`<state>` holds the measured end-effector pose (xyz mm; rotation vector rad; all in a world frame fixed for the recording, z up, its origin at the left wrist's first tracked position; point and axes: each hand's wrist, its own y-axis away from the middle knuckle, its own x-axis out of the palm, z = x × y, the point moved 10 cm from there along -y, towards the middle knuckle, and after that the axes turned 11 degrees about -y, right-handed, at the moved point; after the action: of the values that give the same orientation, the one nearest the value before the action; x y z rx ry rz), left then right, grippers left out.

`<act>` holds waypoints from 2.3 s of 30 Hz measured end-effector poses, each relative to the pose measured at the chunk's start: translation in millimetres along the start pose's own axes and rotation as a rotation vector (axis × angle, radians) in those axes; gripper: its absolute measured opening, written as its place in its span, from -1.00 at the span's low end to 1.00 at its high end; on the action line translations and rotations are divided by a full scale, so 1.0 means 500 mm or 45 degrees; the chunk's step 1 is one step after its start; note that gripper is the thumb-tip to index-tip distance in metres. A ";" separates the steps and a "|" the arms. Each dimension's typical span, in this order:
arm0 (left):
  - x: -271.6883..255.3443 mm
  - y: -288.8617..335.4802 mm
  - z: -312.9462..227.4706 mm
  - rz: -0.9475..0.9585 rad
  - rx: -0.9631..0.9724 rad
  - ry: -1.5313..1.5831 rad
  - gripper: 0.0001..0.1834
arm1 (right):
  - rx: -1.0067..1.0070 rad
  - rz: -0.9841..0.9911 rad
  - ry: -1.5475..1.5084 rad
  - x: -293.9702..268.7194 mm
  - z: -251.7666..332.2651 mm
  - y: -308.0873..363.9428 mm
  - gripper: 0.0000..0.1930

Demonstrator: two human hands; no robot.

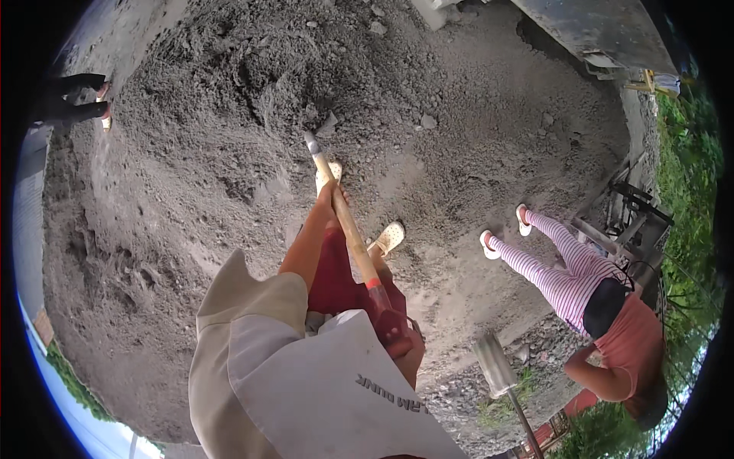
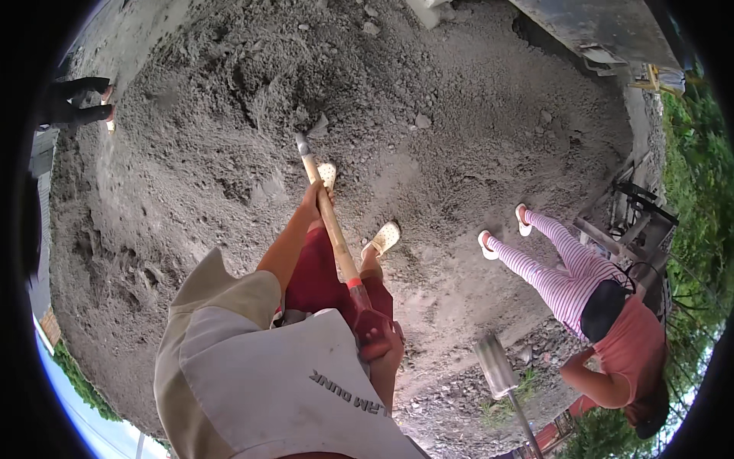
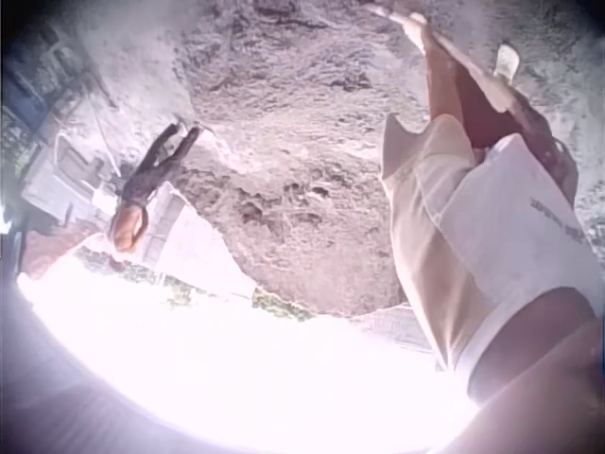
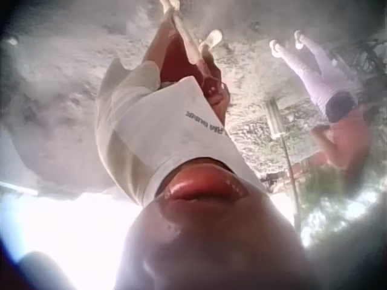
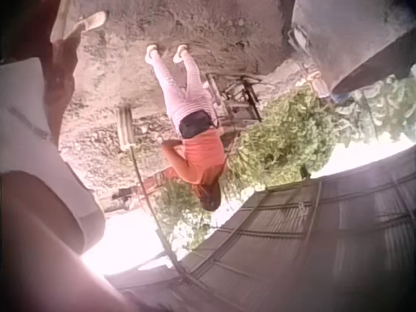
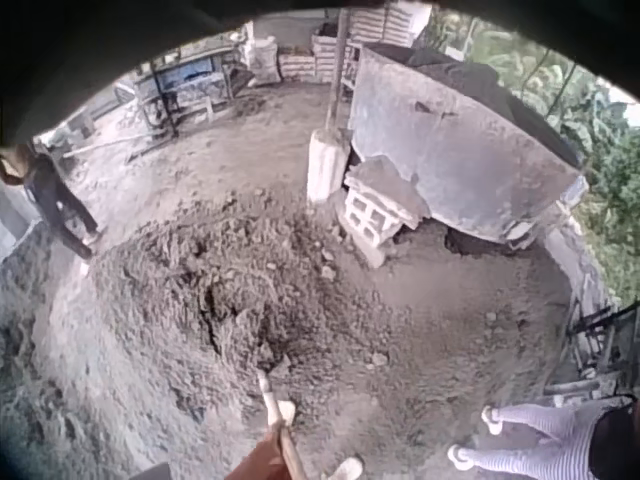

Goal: The person uses a shovel to move sand from a pile into a concrete mixer. They repeatedly scoop sand with the shovel and toss it into the large rotating drum.

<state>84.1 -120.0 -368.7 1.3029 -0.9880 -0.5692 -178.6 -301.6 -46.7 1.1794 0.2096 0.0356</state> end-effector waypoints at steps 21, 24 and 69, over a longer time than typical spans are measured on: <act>-0.055 -0.018 0.271 0.029 -0.170 0.095 -0.83 | -0.948 -0.384 0.511 -0.430 0.243 -0.224 -0.85; -0.038 0.052 0.346 -0.002 -0.052 0.181 -0.82 | -0.954 -0.320 0.726 -0.466 0.392 -0.249 -0.91; 0.282 0.149 -0.130 -0.311 0.391 0.593 -0.83 | -0.853 0.491 1.310 0.811 1.001 -0.284 -0.86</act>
<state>196.3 -185.6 -256.0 1.7483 -0.5445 -0.2773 298.1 -757.5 -53.7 0.4225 0.7984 0.9902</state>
